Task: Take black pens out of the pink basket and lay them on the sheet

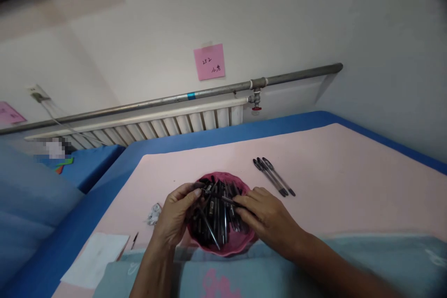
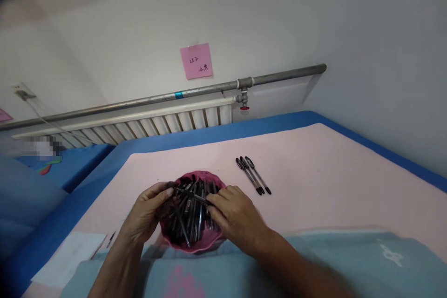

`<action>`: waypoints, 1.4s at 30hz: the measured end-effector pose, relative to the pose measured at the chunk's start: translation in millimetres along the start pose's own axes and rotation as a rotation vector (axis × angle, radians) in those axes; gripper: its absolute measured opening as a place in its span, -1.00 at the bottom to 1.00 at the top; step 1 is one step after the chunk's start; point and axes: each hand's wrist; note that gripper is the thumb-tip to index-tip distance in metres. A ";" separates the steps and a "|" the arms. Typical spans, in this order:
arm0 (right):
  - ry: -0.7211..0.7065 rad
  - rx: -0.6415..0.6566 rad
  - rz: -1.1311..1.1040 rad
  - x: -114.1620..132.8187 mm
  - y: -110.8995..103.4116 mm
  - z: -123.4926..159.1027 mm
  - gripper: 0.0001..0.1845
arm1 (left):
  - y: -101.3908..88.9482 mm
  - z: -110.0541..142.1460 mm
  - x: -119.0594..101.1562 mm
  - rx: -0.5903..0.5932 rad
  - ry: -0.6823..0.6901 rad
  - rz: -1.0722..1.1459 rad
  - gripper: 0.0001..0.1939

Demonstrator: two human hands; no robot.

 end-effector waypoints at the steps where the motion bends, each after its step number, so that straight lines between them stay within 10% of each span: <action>1: 0.000 0.001 0.007 -0.1 0.0 0.1 -0.82 | -0.8 -0.1 0.2 0.010 0.002 -0.021 -0.81; 13: -0.088 0.071 0.170 5.0 -11.5 -2.0 -0.82 | -1.8 2.3 -1.7 0.070 0.004 -0.265 -0.82; 27: 0.134 0.123 -0.218 15.6 0.7 6.7 -0.82 | 5.8 1.3 0.5 0.053 0.026 0.070 -0.66; 42: 0.085 0.023 -0.128 15.5 3.9 6.9 -0.83 | 15.8 2.3 7.5 -0.013 -0.029 0.104 -0.67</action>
Point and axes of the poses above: each hand's wrist, its own z-axis away from the middle knuckle, its own y-axis out of the palm, x = y × z, and after that the axes turned 3 degrees about z, right-handed
